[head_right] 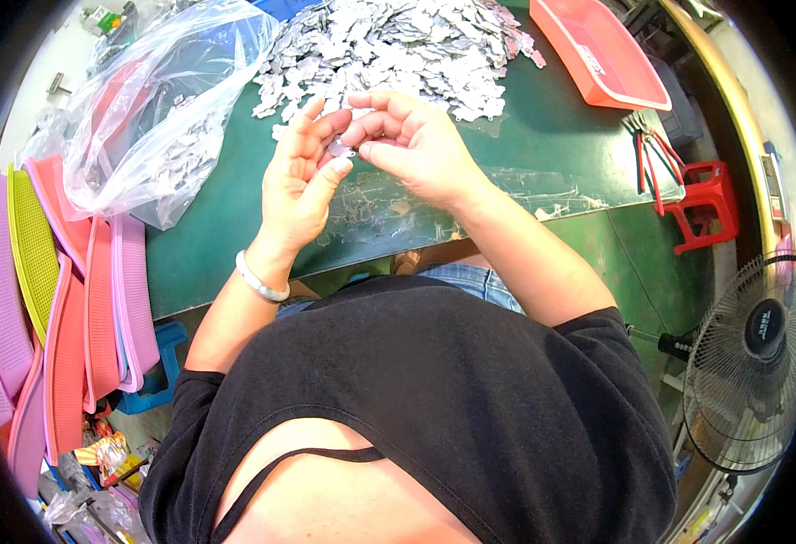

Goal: The person sorts small, crumpled silver foil pieces on a green table. They pick up individual pieces from a large pile, inspect them, and place them into a clear plastic bag. The person continues this repetitive sorting process throughout the clip.

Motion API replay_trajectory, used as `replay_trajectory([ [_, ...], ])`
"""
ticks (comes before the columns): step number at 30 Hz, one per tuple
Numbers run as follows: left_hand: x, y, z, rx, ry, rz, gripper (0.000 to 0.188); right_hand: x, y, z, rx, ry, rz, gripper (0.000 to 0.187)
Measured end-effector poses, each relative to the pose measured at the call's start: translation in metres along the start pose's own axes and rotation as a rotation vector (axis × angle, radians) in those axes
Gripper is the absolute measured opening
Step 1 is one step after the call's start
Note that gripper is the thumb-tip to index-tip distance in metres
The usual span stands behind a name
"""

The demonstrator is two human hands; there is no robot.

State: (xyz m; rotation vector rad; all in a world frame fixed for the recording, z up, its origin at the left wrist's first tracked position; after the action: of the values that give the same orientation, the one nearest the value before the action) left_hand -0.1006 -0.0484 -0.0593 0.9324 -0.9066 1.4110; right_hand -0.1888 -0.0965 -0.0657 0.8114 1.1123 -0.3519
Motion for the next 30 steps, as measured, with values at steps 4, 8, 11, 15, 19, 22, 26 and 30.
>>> replay_trajectory([
  [4, 0.0032, 0.0001, -0.0003, -0.001, 0.057, 0.046, 0.061, -0.0004, 0.0005, -0.0005, -0.008, 0.010, 0.008, 0.043],
  [8, 0.0039, -0.0008, -0.0007, 0.005, 0.064, 0.106, 0.063, -0.0013, 0.0008, -0.0012, -0.018, -0.001, 0.000, 0.044],
  [11, 0.0036, -0.0004, -0.0010, 0.006, 0.070, 0.122, 0.063, -0.0027, 0.0017, -0.0016, -0.022, -0.012, -0.015, 0.045],
  [15, 0.0044, 0.0000, -0.0016, 0.012, 0.090, 0.160, 0.064, -0.0022, 0.0008, -0.0019, -0.020, -0.014, -0.031, 0.045],
  [19, 0.0034, -0.0013, -0.0024, 0.019, 0.096, 0.213, 0.064, -0.0022, 0.0010, -0.0026, -0.022, -0.022, -0.065, 0.046],
  [22, 0.0042, -0.0011, -0.0029, 0.021, 0.098, 0.235, 0.064, -0.0019, 0.0008, -0.0026, -0.020, -0.023, -0.075, 0.045],
  [26, 0.0034, -0.0006, -0.0023, 0.022, 0.100, 0.241, 0.064, -0.0011, -0.0006, -0.0024, -0.013, -0.017, -0.085, 0.045],
  [30, 0.0023, -0.0017, -0.0030, 0.019, 0.081, 0.258, 0.063, 0.0005, -0.0004, -0.0015, -0.015, -0.004, -0.067, 0.044],
])
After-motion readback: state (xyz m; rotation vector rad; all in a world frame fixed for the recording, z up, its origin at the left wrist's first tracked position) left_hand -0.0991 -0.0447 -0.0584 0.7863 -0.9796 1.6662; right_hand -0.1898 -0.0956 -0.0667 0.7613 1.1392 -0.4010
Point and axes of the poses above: each hand's wrist, its own z-axis towards the middle knuckle, its own y-axis out of the palm, x = y × z, the point moved 10 cm from there along z, towards the middle knuckle, and after that the axes turned 7 degrees about z, right-handed, at the moved point
